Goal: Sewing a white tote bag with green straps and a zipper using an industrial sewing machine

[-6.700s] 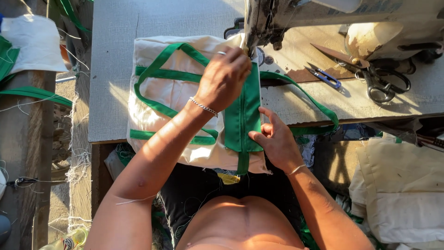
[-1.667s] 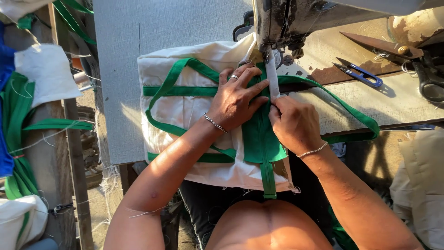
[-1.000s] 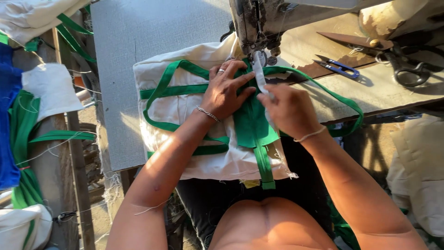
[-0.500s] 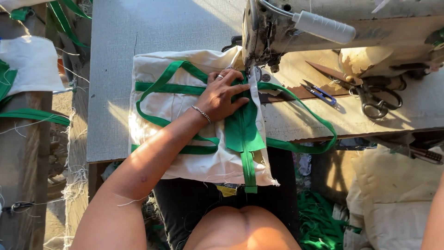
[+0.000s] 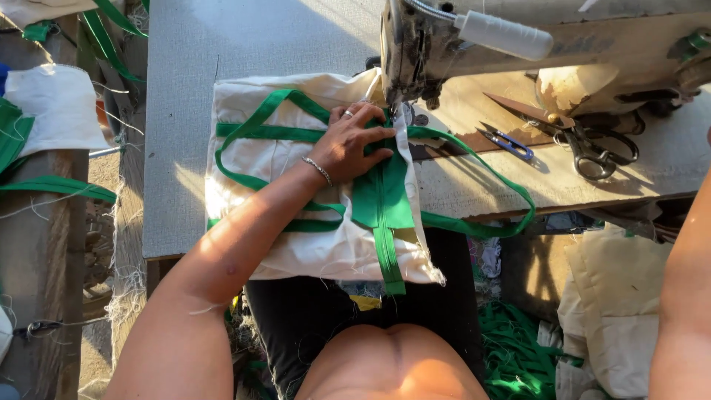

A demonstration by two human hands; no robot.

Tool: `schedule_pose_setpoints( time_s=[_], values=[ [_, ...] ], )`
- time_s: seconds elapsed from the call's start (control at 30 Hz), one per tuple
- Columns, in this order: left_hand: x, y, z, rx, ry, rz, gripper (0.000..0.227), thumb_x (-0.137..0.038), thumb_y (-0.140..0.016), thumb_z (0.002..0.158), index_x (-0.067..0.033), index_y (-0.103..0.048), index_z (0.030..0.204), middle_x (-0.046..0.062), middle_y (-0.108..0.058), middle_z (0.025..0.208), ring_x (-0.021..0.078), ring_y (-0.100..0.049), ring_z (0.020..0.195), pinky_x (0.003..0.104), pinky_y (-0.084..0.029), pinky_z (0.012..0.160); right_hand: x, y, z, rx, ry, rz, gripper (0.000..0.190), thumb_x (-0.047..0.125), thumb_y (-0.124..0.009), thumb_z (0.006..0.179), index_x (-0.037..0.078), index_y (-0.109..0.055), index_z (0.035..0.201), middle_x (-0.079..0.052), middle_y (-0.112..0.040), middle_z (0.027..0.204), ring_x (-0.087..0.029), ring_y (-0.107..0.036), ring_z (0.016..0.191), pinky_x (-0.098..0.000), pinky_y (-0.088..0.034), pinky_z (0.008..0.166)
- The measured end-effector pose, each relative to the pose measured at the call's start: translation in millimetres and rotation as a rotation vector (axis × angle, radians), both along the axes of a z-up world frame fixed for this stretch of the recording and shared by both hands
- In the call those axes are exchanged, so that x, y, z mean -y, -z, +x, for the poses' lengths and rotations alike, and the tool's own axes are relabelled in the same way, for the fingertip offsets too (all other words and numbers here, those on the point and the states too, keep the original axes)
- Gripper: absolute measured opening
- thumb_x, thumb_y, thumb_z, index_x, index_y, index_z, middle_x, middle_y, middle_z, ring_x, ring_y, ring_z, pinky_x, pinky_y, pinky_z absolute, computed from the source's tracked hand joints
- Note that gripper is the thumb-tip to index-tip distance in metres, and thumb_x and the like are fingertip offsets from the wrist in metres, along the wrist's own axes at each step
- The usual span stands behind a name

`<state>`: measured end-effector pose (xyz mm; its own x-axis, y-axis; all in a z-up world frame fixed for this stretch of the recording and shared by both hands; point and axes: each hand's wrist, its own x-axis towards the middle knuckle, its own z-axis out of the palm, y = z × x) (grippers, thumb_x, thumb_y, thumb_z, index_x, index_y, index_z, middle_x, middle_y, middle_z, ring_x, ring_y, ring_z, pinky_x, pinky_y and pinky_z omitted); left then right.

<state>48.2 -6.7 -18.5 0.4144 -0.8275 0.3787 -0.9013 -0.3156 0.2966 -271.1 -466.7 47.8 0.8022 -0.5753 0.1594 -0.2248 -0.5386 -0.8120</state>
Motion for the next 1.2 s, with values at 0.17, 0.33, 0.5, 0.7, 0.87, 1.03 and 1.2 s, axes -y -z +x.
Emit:
schedule_pose_setpoints(
  time_s=[0.17,0.33,0.5,0.7,0.87,1.03,1.2],
  values=[
    [-2,1,-4,0.027,0.004,0.002,0.037,-0.046,-0.071,0.096,-0.0316,-0.068,0.13,0.002,-0.052,0.126,0.0312,-0.047,0.133,0.057,-0.036,0.105,-172,14,-10,-0.162,-0.112,0.274,0.037,0.031,-0.059,0.109,-0.002,-0.074,0.103,-0.018,-0.069,0.08,-0.028,-0.073,0.063,-0.0361,-0.061,0.053],
    [-12,-26,-76,0.128,0.095,-0.028,0.032,-0.036,-0.084,0.082,-0.0235,-0.073,0.11,0.003,-0.059,0.117,0.0299,-0.054,0.125,0.056,-0.04,0.099,-275,54,-6,-0.268,-0.162,0.584,0.04,0.035,-0.056,0.106,0.0,-0.073,0.099,-0.018,-0.067,0.073,-0.029,-0.07,0.056,-0.0368,-0.059,0.047],
    [-36,-15,-142,-0.073,0.2,0.051,0.024,-0.041,-0.079,0.083,-0.0233,-0.068,0.095,-0.005,-0.061,0.103,0.0225,-0.06,0.108,0.043,-0.045,0.086,-325,100,7,-0.151,-0.143,0.974,0.053,0.052,-0.059,0.101,0.001,-0.073,0.095,-0.025,-0.068,0.071,-0.036,-0.071,0.054,-0.0422,-0.059,0.039],
    [-55,-34,-159,-0.042,0.223,0.1,0.037,-0.041,-0.075,0.086,-0.0179,-0.066,0.114,0.0,-0.055,0.124,0.0254,-0.051,0.13,0.043,-0.04,0.094,-362,82,8,-0.025,-0.124,1.144,0.02,0.01,-0.071,0.092,-0.003,-0.067,0.108,-0.014,-0.057,0.066,-0.018,-0.049,0.037,-0.036,-0.045,0.028],
    [-60,-32,-164,-0.045,0.195,0.093,0.053,-0.054,-0.075,0.086,-0.0151,-0.066,0.121,0.003,-0.055,0.127,0.0285,-0.052,0.134,0.049,-0.04,0.102,-366,54,3,-0.282,-0.161,0.487,0.017,0.027,-0.066,0.101,0.014,-0.072,0.11,-0.006,-0.071,0.074,-0.016,-0.067,0.065,-0.0347,-0.054,0.054],
    [-46,-31,-201,-0.113,0.101,-0.149,0.024,-0.037,-0.072,0.095,-0.017,-0.064,0.106,0.002,-0.064,0.101,0.0295,-0.065,0.105,0.043,-0.049,0.086,-393,20,-7,-0.182,-0.107,0.192,0.034,0.023,-0.063,0.092,0.015,-0.067,0.124,-0.021,-0.069,0.07,-0.041,-0.069,0.068,-0.053,-0.051,0.064],
    [-42,-41,-230,-0.494,-0.182,-0.064,0.037,-0.044,-0.073,0.092,-0.0157,-0.051,0.103,0.011,-0.062,0.083,0.0411,-0.071,0.082,0.048,-0.055,0.07,-396,36,-19,0.057,-0.155,-0.036,0.005,0.009,-0.064,0.092,0.007,-0.065,0.096,-0.015,-0.059,0.051,-0.039,-0.061,0.045,-0.041,-0.043,0.04]
  ],
)
